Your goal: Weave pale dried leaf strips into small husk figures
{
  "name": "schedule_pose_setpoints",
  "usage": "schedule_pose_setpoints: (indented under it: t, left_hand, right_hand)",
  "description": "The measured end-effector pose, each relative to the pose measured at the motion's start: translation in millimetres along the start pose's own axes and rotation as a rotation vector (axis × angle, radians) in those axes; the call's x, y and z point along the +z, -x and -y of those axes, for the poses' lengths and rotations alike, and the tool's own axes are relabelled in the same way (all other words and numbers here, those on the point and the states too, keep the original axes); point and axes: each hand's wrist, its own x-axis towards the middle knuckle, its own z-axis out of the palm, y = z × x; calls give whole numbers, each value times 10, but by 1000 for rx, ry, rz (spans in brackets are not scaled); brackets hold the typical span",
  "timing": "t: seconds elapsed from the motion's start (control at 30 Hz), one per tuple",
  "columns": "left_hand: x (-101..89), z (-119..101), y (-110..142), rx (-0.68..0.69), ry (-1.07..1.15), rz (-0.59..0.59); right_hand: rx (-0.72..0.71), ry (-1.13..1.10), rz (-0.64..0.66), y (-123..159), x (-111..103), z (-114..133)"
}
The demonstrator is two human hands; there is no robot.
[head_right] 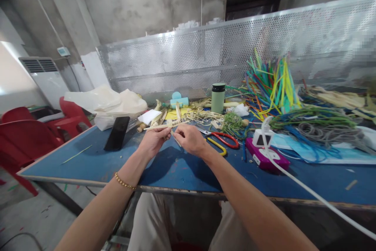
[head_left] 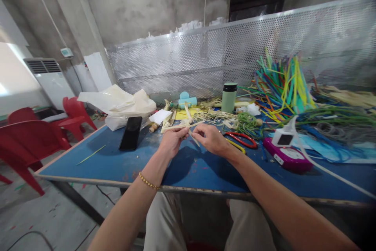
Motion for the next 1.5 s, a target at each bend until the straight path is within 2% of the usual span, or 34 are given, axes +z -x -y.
schedule_pose_setpoints:
  t: [0.33,0.63,0.73,0.87,0.9,0.97,1.07,1.33,1.5]
  left_hand:
    - [3,-46,6,55,2,3]
    - [-10,-40,-7,56,13,-30]
    - [-11,-46,-10,84,14,-26]
    - [8,-42,3,108,-30,-2]
    - [15,-36,8,105,-47,12]
    - [29,-22,20,92,-71,50]
    - [42,-9,35,59,-75,87]
    - [22,-3,39,11,-23,137]
    - [12,-6,38,1,26,184]
  right_hand:
    - [47,-38,74,3,-96,57]
    - [47,-60,110,7,-81,30]
    - [25,-48,44,9,-92,21]
    - [67,-148,-189,4,-95,-3]
    - [93,-196,-193,1,-90,-11]
    - [113,-244,-119,-3,-78,-22]
    - [89,-175,-58,-7,-66,-26]
    - [65,-94,-105,-9,-95,4]
    - [73,-200,-100,-9,-104,38]
